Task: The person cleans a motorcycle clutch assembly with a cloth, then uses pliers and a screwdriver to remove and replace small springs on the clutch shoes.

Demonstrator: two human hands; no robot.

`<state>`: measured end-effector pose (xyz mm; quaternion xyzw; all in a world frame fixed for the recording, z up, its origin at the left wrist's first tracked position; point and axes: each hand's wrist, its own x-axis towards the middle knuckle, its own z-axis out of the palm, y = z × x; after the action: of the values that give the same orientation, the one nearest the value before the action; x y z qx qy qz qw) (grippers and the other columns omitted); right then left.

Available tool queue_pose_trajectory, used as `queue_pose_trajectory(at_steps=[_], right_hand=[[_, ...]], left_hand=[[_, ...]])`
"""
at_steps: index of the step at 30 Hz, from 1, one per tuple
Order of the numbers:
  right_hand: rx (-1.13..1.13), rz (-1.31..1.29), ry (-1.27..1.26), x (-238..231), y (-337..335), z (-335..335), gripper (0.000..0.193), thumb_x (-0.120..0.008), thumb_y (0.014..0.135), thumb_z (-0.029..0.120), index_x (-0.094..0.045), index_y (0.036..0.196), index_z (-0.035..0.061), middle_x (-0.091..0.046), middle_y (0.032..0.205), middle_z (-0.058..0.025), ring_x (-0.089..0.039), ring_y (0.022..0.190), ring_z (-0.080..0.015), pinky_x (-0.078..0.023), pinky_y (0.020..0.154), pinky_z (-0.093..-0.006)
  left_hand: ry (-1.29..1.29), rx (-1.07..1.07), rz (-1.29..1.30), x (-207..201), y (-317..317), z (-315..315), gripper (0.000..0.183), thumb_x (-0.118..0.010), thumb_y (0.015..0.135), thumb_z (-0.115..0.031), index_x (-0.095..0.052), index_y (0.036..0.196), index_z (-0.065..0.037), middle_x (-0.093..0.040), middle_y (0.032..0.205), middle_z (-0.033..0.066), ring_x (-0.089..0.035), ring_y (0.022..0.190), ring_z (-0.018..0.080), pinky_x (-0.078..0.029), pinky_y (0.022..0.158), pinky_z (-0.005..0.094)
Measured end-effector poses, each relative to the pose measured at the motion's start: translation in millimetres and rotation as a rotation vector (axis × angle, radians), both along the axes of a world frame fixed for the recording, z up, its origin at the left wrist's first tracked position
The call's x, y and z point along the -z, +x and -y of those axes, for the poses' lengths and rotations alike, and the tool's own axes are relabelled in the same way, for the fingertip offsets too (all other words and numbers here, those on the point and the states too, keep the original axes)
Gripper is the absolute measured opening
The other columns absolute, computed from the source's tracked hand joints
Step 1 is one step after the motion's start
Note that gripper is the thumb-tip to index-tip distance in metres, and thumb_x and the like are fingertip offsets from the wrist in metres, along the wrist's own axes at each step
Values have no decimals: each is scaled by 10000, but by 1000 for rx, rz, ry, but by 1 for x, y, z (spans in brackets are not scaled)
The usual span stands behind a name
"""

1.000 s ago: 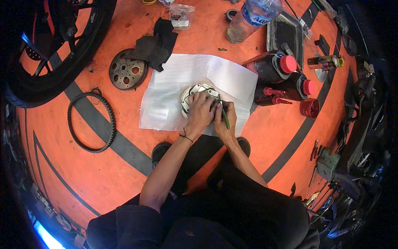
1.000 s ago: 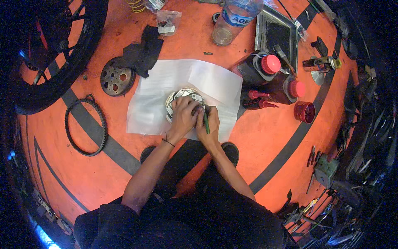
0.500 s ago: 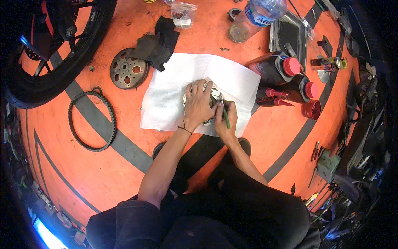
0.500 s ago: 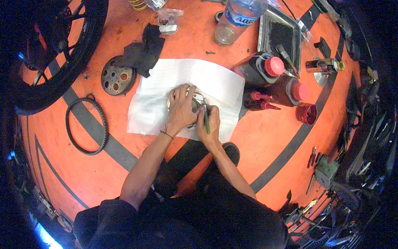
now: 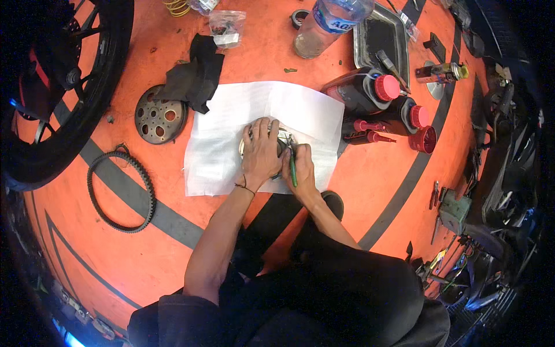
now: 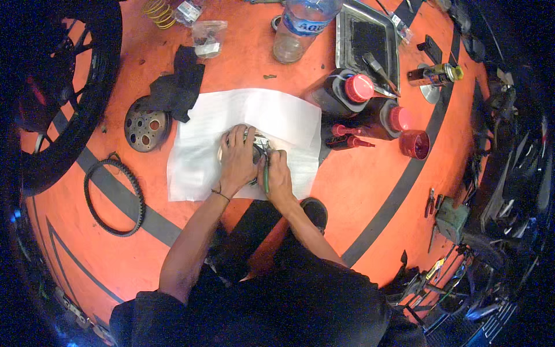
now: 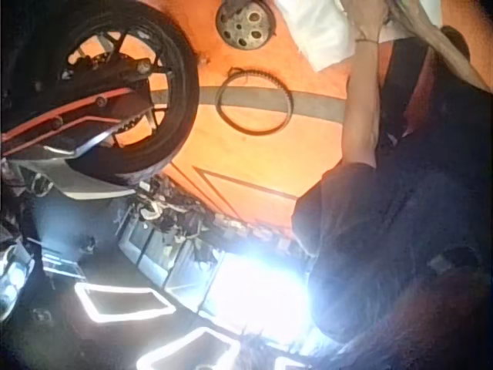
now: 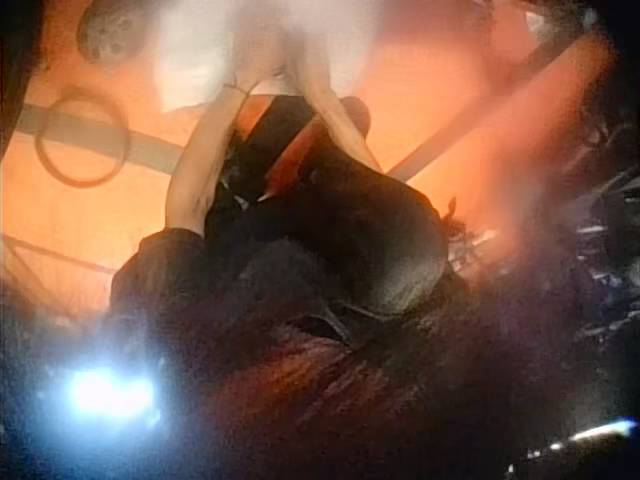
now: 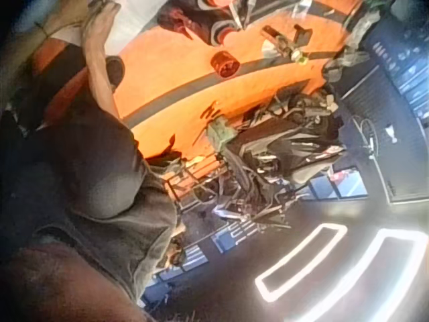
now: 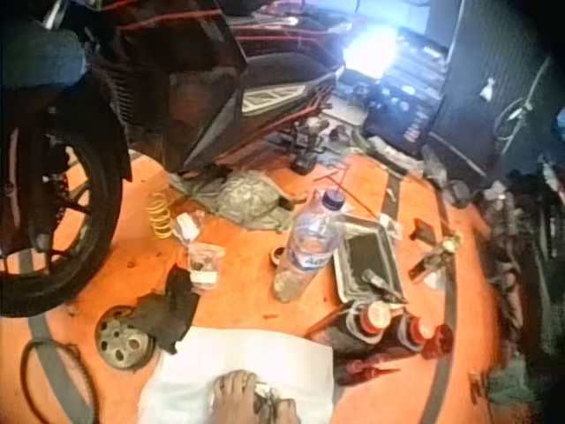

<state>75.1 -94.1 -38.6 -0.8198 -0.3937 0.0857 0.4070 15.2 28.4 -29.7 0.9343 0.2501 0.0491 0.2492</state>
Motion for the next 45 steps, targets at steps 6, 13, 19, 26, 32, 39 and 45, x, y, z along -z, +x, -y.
queue_pose_trajectory(at_steps=[6, 13, 19, 26, 32, 39, 45], right_hand=[[50, -44, -74, -5, 3, -5, 199, -602, 893, 13, -458, 1019, -43, -502, 901, -270, -569, 723, -480, -482, 600, -528], [132, -150, -105, -16, 12, -16, 169, -569, 929, 73, -470, 908, -63, -523, 770, -277, -560, 698, -464, -451, 637, -488], [267, -496, -46, -21, 14, -26, 237, -525, 1005, 150, -465, 857, -24, -579, 693, -147, -583, 645, -207, -472, 604, -361], [254, -271, -98, -31, 15, -33, 257, -481, 1016, 136, -448, 806, -8, -543, 638, -159, -513, 549, -201, -426, 533, -365], [209, -106, -221, -28, 36, -39, 251, -500, 986, 143, -510, 808, -34, -579, 646, -247, -599, 578, -387, -453, 553, -455], [189, -292, -377, -46, 50, -46, 382, -487, 1010, 253, -599, 813, -55, -573, 565, -147, -581, 431, -219, -458, 428, -363], [338, -698, -227, -36, 35, -32, 297, -526, 997, 248, -627, 875, -2, -580, 664, -30, -456, 483, -91, -372, 432, -265]], left_hand=[[40, 11, 26, 4, 1, 0, 684, -683, 823, -341, -453, 1363, 11, -452, 1374, 195, -365, 1344, 335, -205, 1148, 512], [49, 11, 33, 4, -1, -1, 645, -626, 862, -379, -458, 1347, 12, -464, 1360, 184, -394, 1324, 326, -243, 1127, 513], [56, -23, 79, 5, -1, -3, 624, -603, 877, -401, -473, 1337, 0, -486, 1342, 158, -414, 1311, 304, -281, 1109, 509], [81, -46, 127, 6, -1, -3, 587, -581, 898, -399, -473, 1312, 2, -499, 1317, 168, -427, 1281, 313, -291, 1107, 514], [55, -83, 95, 10, 0, 1, 616, -622, 858, -387, -461, 1326, -20, -503, 1308, 166, -426, 1294, 309, -289, 1110, 516], [-23, -108, 114, 6, 1, 2, 584, -674, 821, -324, -495, 1292, -30, -504, 1306, 149, -433, 1282, 305, -296, 1097, 497], [-5, -121, 119, 11, -5, 0, 620, -717, 805, -332, -502, 1291, -14, -504, 1298, 151, -435, 1271, 308, -292, 1096, 482]])
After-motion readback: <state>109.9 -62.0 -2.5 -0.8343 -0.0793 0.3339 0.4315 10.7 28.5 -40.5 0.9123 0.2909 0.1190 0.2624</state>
